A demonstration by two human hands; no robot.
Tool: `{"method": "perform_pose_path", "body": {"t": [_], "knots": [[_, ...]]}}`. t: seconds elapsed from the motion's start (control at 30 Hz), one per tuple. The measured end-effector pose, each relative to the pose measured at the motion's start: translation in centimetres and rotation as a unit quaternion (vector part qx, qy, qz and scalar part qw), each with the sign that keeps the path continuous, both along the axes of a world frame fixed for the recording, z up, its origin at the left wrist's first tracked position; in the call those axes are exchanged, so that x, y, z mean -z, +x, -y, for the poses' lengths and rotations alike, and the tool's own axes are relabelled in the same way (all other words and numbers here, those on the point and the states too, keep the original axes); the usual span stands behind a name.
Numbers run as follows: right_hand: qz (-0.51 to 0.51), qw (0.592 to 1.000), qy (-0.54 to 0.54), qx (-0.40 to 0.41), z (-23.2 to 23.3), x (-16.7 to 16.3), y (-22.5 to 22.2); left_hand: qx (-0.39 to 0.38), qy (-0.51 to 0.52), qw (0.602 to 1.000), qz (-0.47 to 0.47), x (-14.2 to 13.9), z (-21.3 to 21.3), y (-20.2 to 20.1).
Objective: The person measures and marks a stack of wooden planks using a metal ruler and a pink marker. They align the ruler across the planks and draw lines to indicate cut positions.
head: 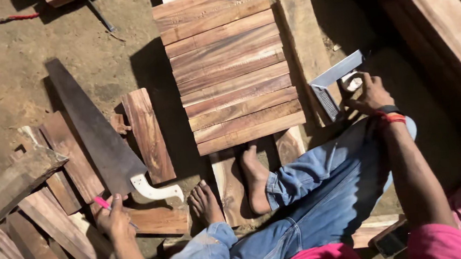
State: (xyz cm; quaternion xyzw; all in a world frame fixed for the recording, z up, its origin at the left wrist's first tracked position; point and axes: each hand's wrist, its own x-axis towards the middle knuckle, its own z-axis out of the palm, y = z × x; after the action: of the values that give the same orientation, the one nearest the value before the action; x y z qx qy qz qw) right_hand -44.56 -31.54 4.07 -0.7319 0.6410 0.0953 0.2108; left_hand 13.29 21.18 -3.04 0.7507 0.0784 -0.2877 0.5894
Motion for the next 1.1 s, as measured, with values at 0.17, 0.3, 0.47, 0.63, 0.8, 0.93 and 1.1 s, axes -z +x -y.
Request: {"method": "perform_pose_path", "body": {"t": [0.17,0.3,0.47,0.63,0.8,0.93,1.1], "knots": [[0.002,0.995,-0.087,-0.054,-0.1,-0.5,0.8,0.123,0.180,0.906,0.363,-1.0,-0.4,-1.5],[-0.026,0.994,-0.103,0.010,-0.7,-1.1,0.8,0.118,0.100,0.929,0.336,-3.4,-0.1,-3.7],[0.120,0.967,-0.183,0.134,-1.9,-2.9,-0.1,0.190,-0.014,0.934,0.302,-8.4,3.8,-6.1],[0.567,0.821,-0.040,0.058,-6.7,-4.2,1.0,0.281,-0.077,0.911,0.291,-15.8,11.0,-7.5],[0.450,0.884,0.122,0.017,-19.5,-3.3,11.6,0.533,-0.176,0.806,0.190,-17.7,19.8,-15.8],[0.565,0.786,0.249,-0.020,-25.3,-5.0,16.7,0.598,-0.133,0.773,0.163,-16.7,19.9,-19.6],[0.191,0.948,0.156,-0.203,-24.4,-6.3,17.1,0.490,-0.080,0.862,-0.104,-14.0,18.1,-20.2]]}}
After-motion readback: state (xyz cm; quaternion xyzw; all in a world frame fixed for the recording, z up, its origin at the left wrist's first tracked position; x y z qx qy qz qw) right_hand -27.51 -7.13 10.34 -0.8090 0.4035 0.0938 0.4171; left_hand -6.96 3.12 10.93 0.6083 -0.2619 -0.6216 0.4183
